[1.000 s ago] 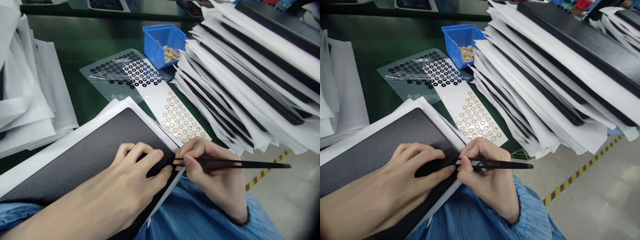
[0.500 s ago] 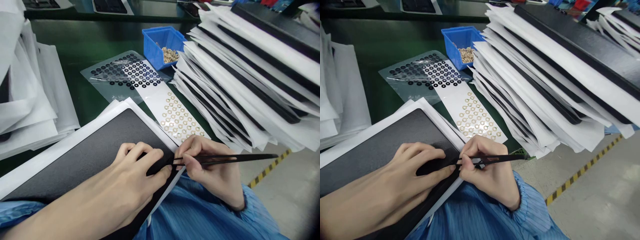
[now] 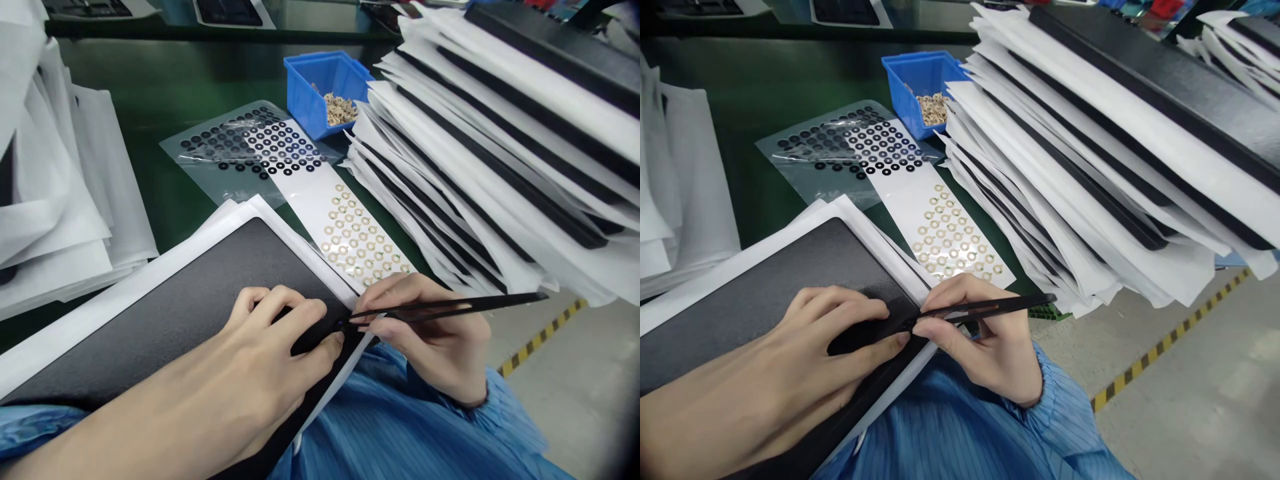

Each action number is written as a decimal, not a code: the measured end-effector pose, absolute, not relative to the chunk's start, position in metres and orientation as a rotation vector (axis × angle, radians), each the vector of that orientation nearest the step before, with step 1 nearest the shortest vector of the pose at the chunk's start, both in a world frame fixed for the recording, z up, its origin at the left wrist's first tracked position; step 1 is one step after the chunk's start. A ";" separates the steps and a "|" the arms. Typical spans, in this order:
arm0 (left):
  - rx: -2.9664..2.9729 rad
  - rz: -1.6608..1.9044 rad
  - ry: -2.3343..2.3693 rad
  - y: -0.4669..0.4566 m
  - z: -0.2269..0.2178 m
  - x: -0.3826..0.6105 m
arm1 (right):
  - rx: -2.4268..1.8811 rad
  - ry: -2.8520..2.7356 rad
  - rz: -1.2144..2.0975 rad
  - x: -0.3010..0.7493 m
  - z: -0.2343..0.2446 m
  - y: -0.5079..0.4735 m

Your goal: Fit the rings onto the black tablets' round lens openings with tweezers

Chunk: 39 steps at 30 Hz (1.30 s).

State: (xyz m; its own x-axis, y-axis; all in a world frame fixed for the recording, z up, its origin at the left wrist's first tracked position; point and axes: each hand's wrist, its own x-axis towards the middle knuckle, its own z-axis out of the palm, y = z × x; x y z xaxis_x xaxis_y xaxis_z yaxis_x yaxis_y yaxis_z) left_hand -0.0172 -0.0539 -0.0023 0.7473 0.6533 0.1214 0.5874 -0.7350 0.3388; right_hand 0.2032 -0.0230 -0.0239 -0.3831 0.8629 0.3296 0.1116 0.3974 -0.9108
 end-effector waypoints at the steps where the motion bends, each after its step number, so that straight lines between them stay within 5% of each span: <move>1: 2.669 0.337 0.968 -0.054 -0.003 -0.017 | -0.852 -1.774 1.063 0.203 -0.024 -0.023; 28: 2.643 0.366 0.952 -0.054 -0.006 -0.020 | -0.702 -1.647 1.097 0.207 -0.030 -0.023; 39: 2.706 0.264 1.001 -0.052 0.000 -0.015 | -0.756 -2.041 0.897 0.092 0.009 0.108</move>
State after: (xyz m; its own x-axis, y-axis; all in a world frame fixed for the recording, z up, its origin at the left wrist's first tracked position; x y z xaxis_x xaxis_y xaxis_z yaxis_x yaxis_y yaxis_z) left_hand -0.0151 -0.0515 0.0000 0.7483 0.6579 0.0844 0.6139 -0.7352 0.2875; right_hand 0.0919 0.1080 0.0088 -0.5299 0.7446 0.4059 0.2049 0.5769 -0.7907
